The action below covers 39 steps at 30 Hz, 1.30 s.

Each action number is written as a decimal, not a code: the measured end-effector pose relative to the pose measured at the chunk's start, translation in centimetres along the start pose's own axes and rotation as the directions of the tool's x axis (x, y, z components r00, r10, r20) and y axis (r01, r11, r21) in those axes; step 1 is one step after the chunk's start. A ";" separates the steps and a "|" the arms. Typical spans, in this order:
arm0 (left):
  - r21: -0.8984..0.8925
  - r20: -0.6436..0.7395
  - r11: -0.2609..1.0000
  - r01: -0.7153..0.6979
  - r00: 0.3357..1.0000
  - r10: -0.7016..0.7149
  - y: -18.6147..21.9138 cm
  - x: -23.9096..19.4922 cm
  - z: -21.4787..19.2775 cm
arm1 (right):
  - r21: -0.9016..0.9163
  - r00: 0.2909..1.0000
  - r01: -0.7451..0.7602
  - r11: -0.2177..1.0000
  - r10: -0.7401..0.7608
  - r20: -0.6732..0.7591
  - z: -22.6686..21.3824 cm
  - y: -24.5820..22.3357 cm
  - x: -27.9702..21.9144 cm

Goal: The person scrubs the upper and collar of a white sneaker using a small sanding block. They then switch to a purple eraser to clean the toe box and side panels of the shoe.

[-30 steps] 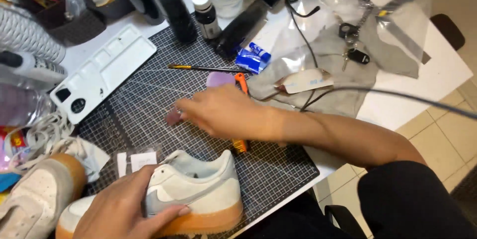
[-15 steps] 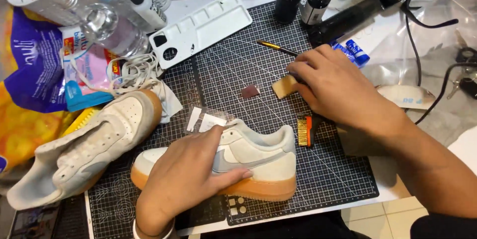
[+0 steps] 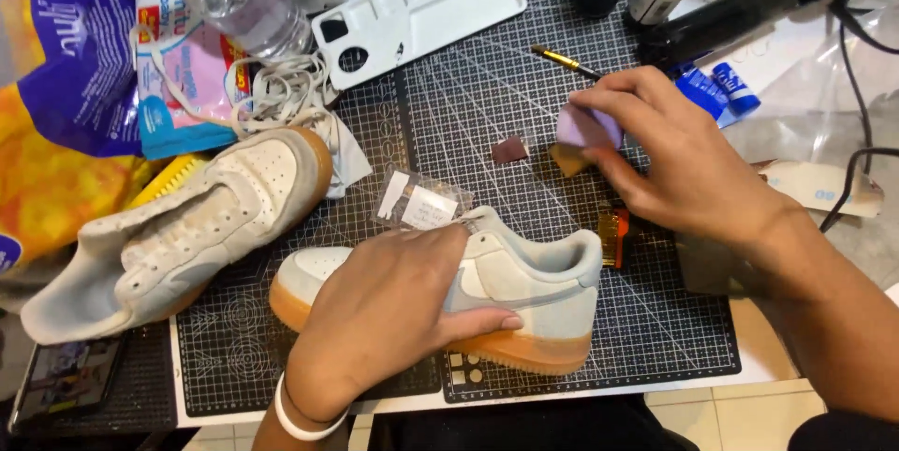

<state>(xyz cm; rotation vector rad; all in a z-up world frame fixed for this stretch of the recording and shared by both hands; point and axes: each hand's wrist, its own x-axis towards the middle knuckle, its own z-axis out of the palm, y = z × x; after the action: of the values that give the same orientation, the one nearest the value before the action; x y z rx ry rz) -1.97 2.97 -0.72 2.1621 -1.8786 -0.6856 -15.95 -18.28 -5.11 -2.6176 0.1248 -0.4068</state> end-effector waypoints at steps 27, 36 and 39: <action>-0.060 0.255 0.990 0.124 0.961 -0.105 -0.4 1.7 -1.1 | 0.049 0.934 0.357 0.933 -0.357 -0.010 1.1 -7.8 -0.9; -0.023 0.313 0.989 0.143 0.941 -0.129 -0.5 2.2 -1.4 | -0.075 0.956 0.293 0.953 -0.290 0.047 0.9 -7.1 -4.9; -0.007 0.263 0.989 0.146 0.955 -0.139 -0.2 2.1 -1.1 | 0.000 0.961 0.275 0.961 -0.275 -0.025 1.3 -7.6 -2.2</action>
<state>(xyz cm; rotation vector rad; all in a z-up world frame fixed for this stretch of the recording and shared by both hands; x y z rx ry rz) -1.11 0.76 -0.26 2.3042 -1.8297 -1.0669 -17.57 -10.67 -3.12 -2.6330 -0.2355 -0.5331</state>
